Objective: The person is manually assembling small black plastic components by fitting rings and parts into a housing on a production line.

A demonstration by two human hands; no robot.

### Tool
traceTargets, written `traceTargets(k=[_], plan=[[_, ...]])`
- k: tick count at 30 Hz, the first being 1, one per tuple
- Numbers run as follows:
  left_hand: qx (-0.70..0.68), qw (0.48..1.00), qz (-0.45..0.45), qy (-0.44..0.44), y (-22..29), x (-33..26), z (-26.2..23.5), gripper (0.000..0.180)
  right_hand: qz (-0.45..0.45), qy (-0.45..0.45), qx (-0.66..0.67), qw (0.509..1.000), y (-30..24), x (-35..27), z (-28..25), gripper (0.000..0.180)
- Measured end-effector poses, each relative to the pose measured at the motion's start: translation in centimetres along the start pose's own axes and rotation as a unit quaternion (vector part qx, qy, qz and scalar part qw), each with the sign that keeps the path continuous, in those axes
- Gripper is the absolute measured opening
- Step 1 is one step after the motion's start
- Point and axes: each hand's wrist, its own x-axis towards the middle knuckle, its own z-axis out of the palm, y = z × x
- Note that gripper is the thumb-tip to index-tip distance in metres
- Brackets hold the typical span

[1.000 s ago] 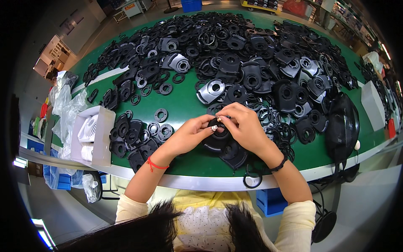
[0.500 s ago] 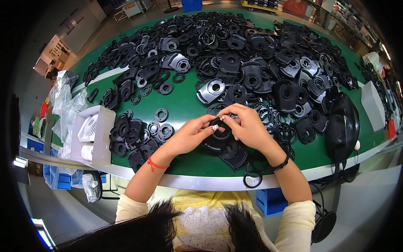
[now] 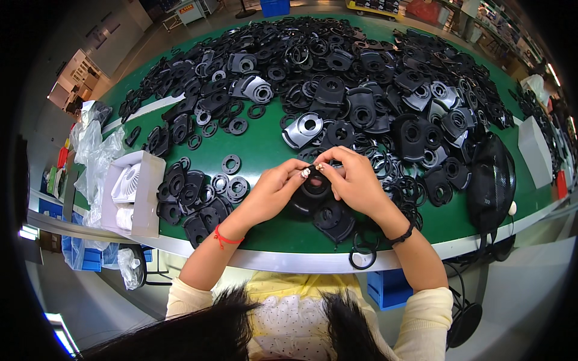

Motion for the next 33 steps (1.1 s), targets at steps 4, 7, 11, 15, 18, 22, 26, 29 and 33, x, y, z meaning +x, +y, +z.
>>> traceTargets(k=[4,7,11,15,18,22,26,29,33], plan=[[0.135,0.990,0.004,0.041,0.9,-0.1,0.1,0.017,0.025,-0.010,0.007,1.000,0.0,0.0,0.2,0.010],[0.150,0.987,0.023,0.058,0.3,-0.2,0.0,0.015,0.036,-0.017,0.007,0.999,0.3,-0.1,0.5,0.010],[0.159,0.985,0.034,0.052,0.4,-0.2,0.0,0.016,0.044,-0.037,-0.025,0.998,0.1,-0.1,0.4,0.011],[0.155,0.987,0.015,0.048,0.9,-0.1,-0.1,0.016,0.004,-0.023,-0.041,0.999,0.3,-0.2,0.5,0.010],[0.091,0.993,-0.011,0.070,0.8,0.0,0.2,0.016,0.025,-0.003,0.012,1.000,0.5,0.0,0.5,0.011],[-0.135,0.980,-0.109,0.095,0.9,0.5,-0.5,0.029,0.038,0.038,0.137,0.989,0.5,0.1,0.4,0.012],[-0.235,0.961,-0.119,0.084,1.1,0.6,-0.5,0.039,0.034,0.014,0.267,0.963,0.6,0.2,0.7,0.013],[-0.214,0.969,-0.097,0.081,0.7,0.6,-0.9,0.038,0.041,-0.050,0.194,0.979,0.7,-0.1,1.0,0.019],[-0.204,0.977,-0.061,0.012,0.9,0.4,-1.1,0.042,0.073,-0.071,0.086,0.991,0.4,-0.1,0.7,0.025]])
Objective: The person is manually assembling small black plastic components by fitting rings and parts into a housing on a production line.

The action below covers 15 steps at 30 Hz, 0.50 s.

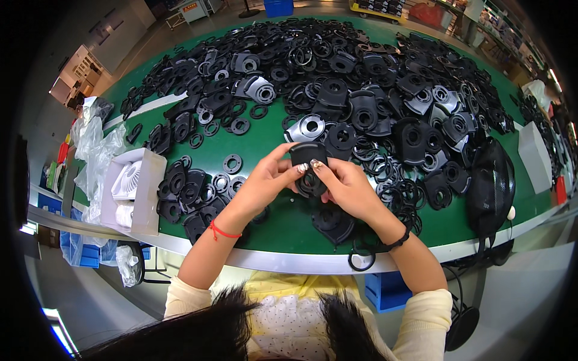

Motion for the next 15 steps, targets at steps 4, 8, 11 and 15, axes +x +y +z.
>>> traceTargets(k=[4,8,11,15], plan=[[0.039,0.998,0.018,-0.035,-0.12,-0.01,-0.03,0.040,-0.019,0.066,-0.028,0.997,-0.07,-0.10,0.35,0.027],[0.035,0.998,0.020,-0.040,-0.70,0.12,0.02,0.041,-0.024,0.048,-0.030,0.998,-0.17,-0.30,0.22,0.026],[0.044,0.998,0.029,-0.041,-0.92,0.11,-0.13,0.041,-0.016,0.042,-0.019,0.999,-0.37,-0.26,0.38,0.026],[0.046,0.998,0.035,-0.032,-0.76,0.13,0.17,0.041,-0.007,0.038,-0.009,0.999,-0.54,-0.39,0.18,0.025]])
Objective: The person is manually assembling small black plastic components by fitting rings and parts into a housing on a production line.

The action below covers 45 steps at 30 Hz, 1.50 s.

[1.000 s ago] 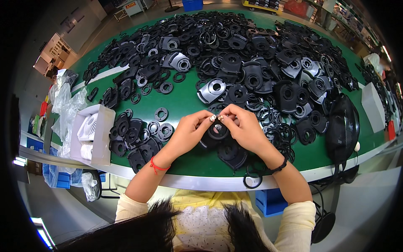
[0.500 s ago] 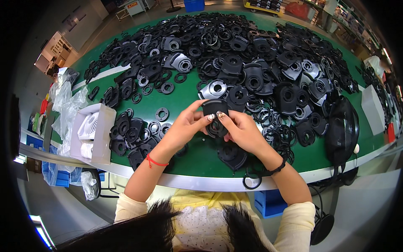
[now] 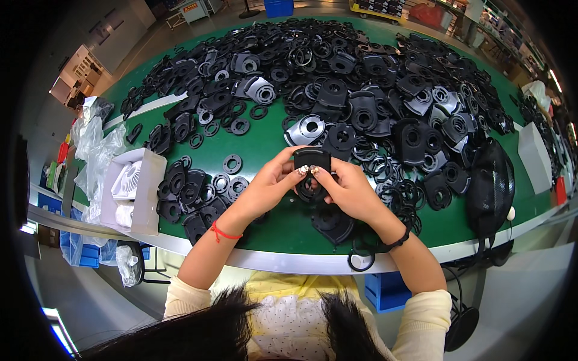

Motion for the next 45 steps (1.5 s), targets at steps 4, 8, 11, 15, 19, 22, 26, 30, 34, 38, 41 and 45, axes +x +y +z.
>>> traceTargets(k=[4,8,11,15,19,22,26,30,34,38,41,45], plan=[[0.034,0.999,0.024,0.013,-0.1,0.0,-0.2,0.040,0.004,-0.032,-0.012,0.999,-0.2,-0.1,-0.1,0.024],[0.035,0.999,0.024,0.027,0.0,0.0,0.0,0.039,-0.017,-0.053,0.006,0.998,0.0,-0.1,-0.2,0.026],[0.048,0.998,0.032,0.039,-0.2,-0.1,0.0,0.037,-0.034,-0.061,0.008,0.998,0.3,0.0,0.0,0.027],[0.106,0.994,-0.001,0.028,0.4,-0.4,-0.1,0.036,-0.012,-0.035,-0.009,0.999,0.4,0.3,0.1,0.026],[0.146,0.988,0.006,0.043,0.3,-0.5,0.1,0.033,0.011,-0.022,-0.001,1.000,1.0,0.4,0.0,0.025],[0.179,0.981,0.037,0.058,0.0,-0.5,0.1,0.031,0.008,-0.014,-0.007,1.000,0.7,0.3,0.3,0.025],[0.186,0.979,0.043,0.070,0.2,-0.6,0.3,0.030,-0.009,0.004,-0.026,1.000,0.4,0.1,0.8,0.025],[0.161,0.983,0.023,0.084,1.0,-0.6,0.8,0.031,-0.033,0.014,-0.002,0.999,0.8,0.3,0.6,0.025],[0.091,0.989,0.007,0.112,0.3,-0.3,0.4,0.025,0.004,0.019,0.056,0.998,0.2,0.1,0.4,0.026],[0.034,0.997,0.016,0.072,0.1,0.1,-0.1,0.018,-0.049,0.035,0.133,0.989,1.0,0.5,0.2,0.022],[0.027,0.997,0.018,0.071,-0.1,0.2,-0.4,0.019,-0.051,0.031,0.160,0.985,1.2,0.5,0.3,0.021],[0.079,0.985,0.048,0.145,-0.2,0.0,0.1,0.018,-0.057,0.031,0.168,0.984,0.6,0.5,0.6,0.028]])
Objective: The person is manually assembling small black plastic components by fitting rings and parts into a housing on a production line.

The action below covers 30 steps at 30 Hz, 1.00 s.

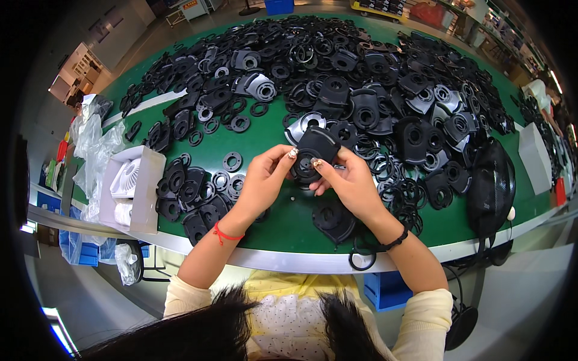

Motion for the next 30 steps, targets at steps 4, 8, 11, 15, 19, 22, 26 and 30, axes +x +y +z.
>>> traceTargets(k=[4,8,11,15,19,22,26,30], plan=[[0.175,0.980,0.083,0.039,0.3,-0.2,0.1,0.016,-0.078,0.057,-0.048,0.994,-0.5,0.1,0.0,0.044],[0.242,0.961,0.134,-0.009,0.8,-0.6,0.6,0.015,-0.146,0.009,-0.190,0.971,0.7,0.4,-0.9,0.036],[0.253,0.959,0.128,-0.019,0.6,-0.8,0.4,0.014,-0.091,-0.009,-0.284,0.954,-0.5,0.0,-0.2,0.018],[0.257,0.958,0.115,-0.053,1.0,-0.4,0.1,0.013,-0.072,-0.065,-0.327,0.940,-0.6,0.5,-1.9,0.020],[0.227,0.969,0.096,-0.017,1.2,-0.2,-0.1,0.013,-0.007,-0.106,-0.357,0.928,-2.4,0.2,-2.8,0.021],[0.196,0.976,0.093,0.008,0.9,-0.1,-0.3,0.015,0.101,-0.154,-0.260,0.948,-3.9,0.2,-3.3,0.021],[0.156,0.986,0.054,0.025,0.9,-0.2,-0.4,0.017,0.082,-0.110,-0.212,0.968,-4.9,0.6,-5.3,0.015],[0.149,0.987,0.064,0.017,0.5,0.0,-0.2,0.019,-0.146,0.109,0.053,0.982,-4.3,1.9,-8.5,0.021]])
